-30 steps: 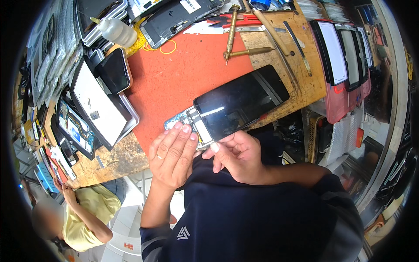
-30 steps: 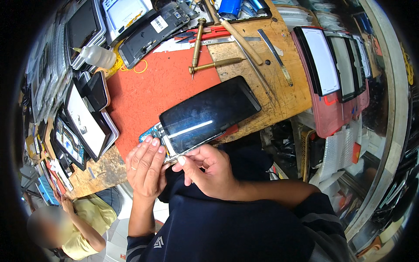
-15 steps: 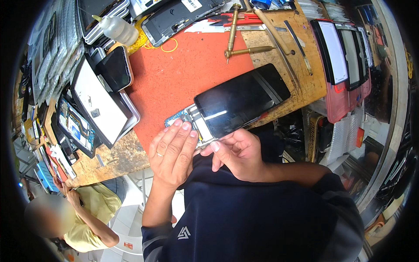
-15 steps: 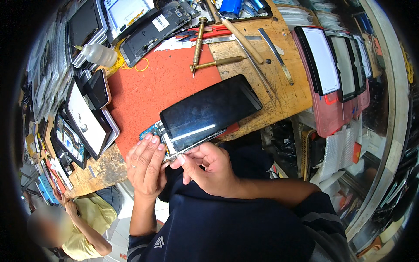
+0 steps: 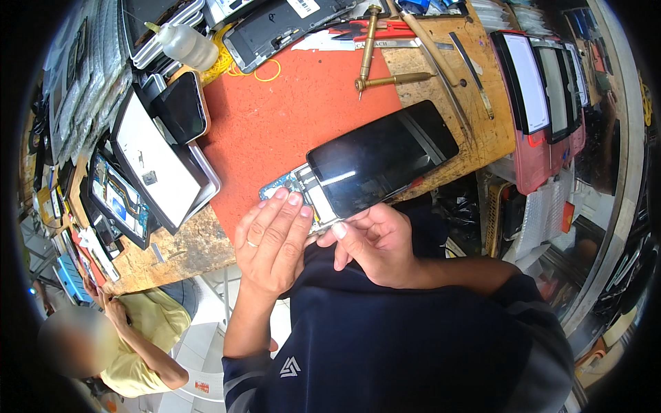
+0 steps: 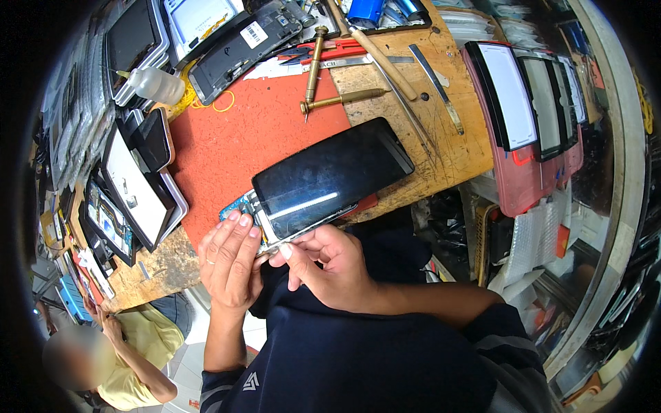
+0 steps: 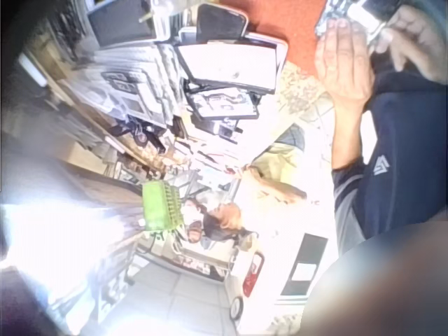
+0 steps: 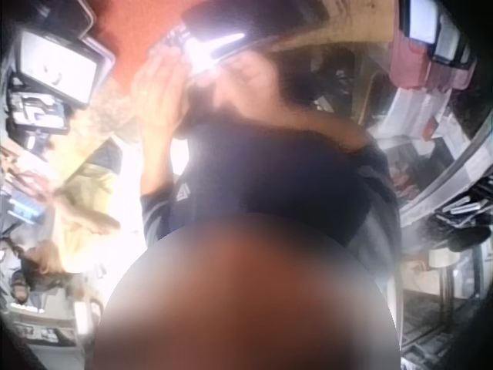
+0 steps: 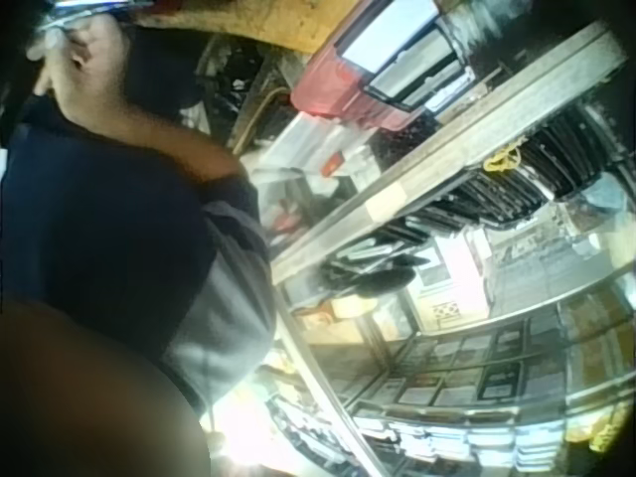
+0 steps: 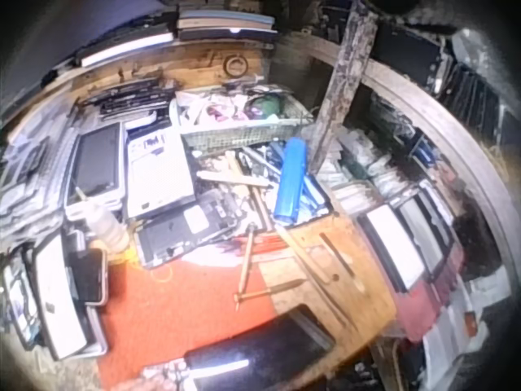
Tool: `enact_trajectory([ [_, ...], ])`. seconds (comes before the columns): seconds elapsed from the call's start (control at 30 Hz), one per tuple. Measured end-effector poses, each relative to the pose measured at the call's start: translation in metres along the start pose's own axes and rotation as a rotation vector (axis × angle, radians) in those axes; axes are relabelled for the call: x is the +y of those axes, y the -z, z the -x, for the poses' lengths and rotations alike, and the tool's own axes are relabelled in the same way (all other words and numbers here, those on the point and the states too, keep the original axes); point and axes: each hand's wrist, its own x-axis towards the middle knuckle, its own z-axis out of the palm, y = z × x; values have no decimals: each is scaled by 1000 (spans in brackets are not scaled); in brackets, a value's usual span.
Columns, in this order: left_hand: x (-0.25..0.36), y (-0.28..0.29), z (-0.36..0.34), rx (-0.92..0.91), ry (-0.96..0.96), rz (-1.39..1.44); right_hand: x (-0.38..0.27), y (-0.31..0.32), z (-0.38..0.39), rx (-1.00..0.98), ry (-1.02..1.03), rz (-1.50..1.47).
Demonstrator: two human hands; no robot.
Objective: The person disassembles a smartphone, removes the battery, and reassembles the device using a screwdriver and a metal prying tool. They also apply adhesive to a small black component and wipe it with a tissue.
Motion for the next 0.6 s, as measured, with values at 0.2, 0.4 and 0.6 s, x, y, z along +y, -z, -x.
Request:
enact_trajectory([
  [0.2,1,0,-1,4,11,5,1,1,-1,9,-21,-19],
  [0.4,0,0,0,8,5,11,2,0,0,15,-14,-19],
  [0.6,0,1,-1,9,-5,12,2,2,1,-2,-26,-11],
])
